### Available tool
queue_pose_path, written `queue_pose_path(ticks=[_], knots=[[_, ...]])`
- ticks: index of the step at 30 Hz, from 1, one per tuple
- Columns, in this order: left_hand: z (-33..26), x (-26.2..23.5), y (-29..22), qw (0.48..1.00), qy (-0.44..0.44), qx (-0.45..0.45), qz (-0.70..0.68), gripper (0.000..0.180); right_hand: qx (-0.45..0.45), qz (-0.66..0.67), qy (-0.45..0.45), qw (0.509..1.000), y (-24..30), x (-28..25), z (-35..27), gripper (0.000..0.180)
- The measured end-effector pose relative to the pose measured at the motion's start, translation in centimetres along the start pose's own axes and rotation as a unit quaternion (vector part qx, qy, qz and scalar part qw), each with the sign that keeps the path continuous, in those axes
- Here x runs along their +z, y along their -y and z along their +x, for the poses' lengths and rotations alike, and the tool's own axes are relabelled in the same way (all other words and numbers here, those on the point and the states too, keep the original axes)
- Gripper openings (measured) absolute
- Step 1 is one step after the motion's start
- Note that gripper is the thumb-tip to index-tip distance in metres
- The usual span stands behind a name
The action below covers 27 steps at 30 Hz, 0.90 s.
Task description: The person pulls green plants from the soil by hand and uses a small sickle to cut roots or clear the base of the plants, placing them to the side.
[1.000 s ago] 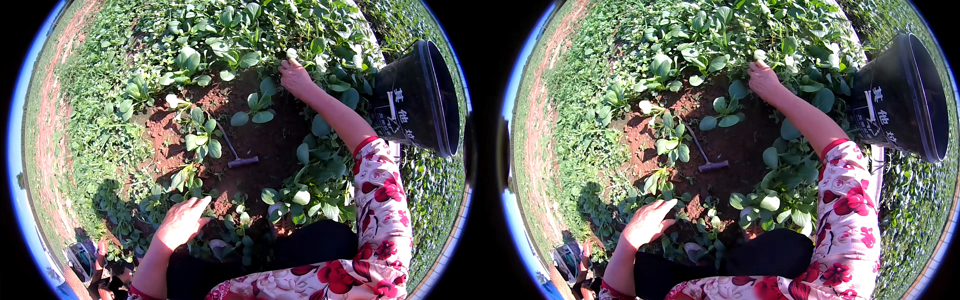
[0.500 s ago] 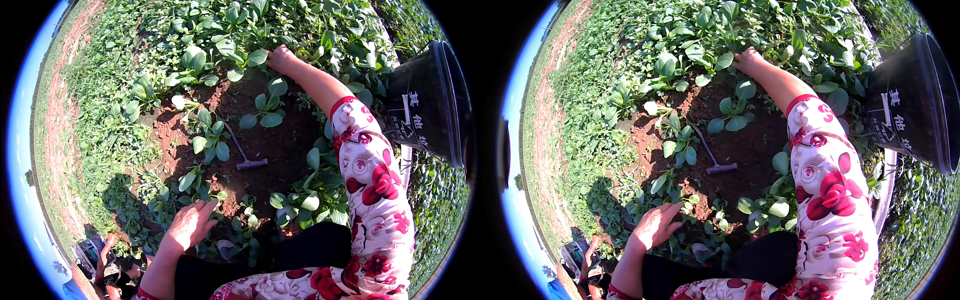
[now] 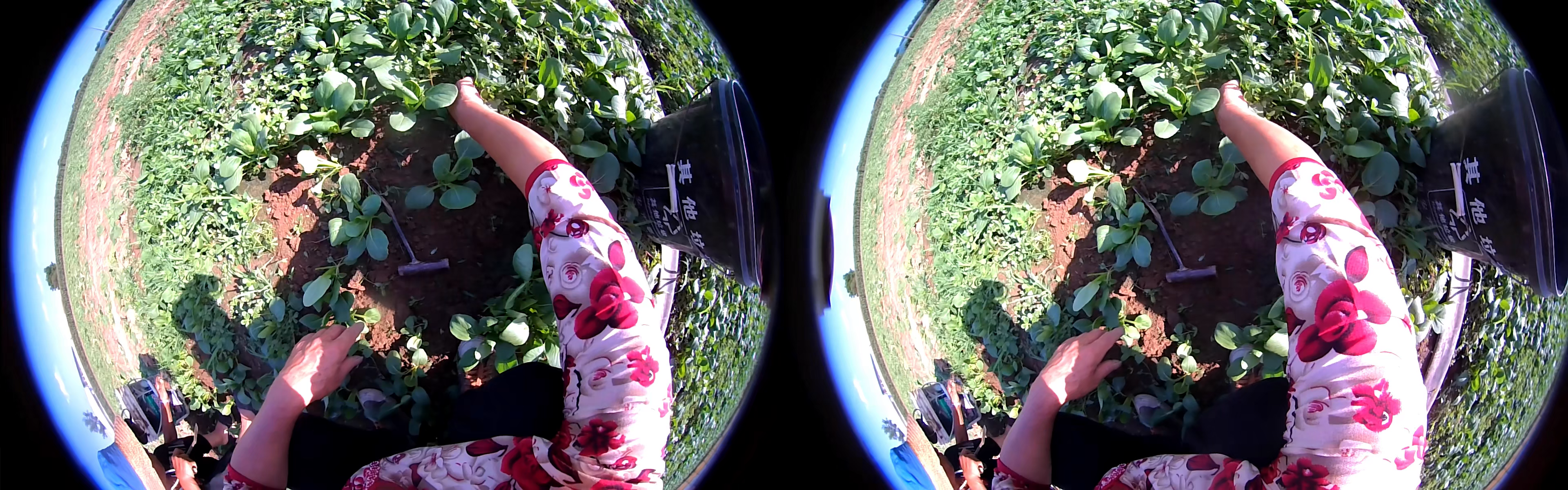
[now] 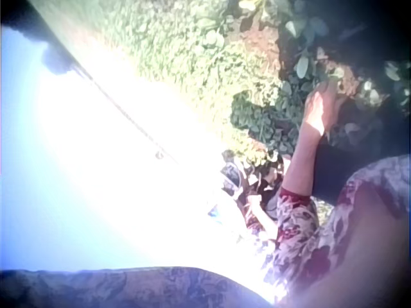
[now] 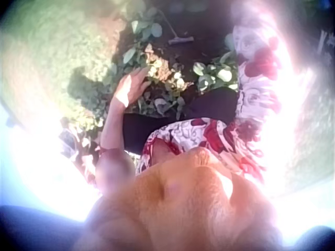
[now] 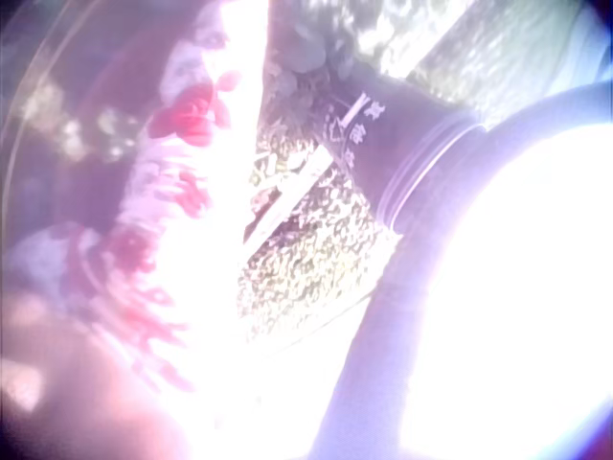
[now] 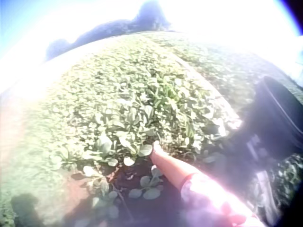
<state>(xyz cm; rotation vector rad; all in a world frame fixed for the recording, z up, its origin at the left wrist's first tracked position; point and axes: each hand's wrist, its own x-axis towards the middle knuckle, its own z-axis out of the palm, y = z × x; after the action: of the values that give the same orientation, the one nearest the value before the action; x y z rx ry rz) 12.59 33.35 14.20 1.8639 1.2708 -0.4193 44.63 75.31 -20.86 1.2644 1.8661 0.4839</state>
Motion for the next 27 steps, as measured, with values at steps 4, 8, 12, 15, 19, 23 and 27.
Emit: queue_pose_path(ticks=[4, 8, 12, 15, 19, 23, 27], knots=[[-2.3, 0.8, 0.5, 0.999, 0.0, -0.051, 0.019, 0.051, -0.1, 0.032, -0.032, 0.994, 2.4, -8.3, -5.5, 0.024], [-2.8, 0.6, 0.1, 0.998, 0.013, -0.06, 0.026, 0.05, -0.055, 0.103, -0.021, 0.993, -2.2, -11.1, -13.1, 0.024], [-2.6, 0.7, 0.2, 0.998, 0.004, -0.04, 0.046, 0.05, -0.026, 0.156, -0.07, 0.985, -4.8, -8.6, -19.0, 0.017], [-3.1, 0.3, -0.3, 0.999, -0.024, -0.02, 0.044, 0.05, 0.008, 0.248, -0.068, 0.966, -6.1, -7.0, -23.5, 0.017], [-3.3, 0.8, 0.2, 0.998, -0.053, -0.006, 0.04, 0.05, 0.084, 0.344, -0.099, 0.93, -9.1, -6.7, -26.6, 0.017], [-3.0, 0.7, 0.5, 0.998, -0.062, 0.004, 0.032, 0.05, 0.139, 0.345, -0.224, 0.901, -10.0, -3.6, -24.5, 0.016], [-2.9, 0.2, 0.5, 0.998, -0.051, -0.009, 0.037, 0.051, 0.107, 0.414, -0.28, 0.859, -9.4, -7.2, -22.3, 0.015]])
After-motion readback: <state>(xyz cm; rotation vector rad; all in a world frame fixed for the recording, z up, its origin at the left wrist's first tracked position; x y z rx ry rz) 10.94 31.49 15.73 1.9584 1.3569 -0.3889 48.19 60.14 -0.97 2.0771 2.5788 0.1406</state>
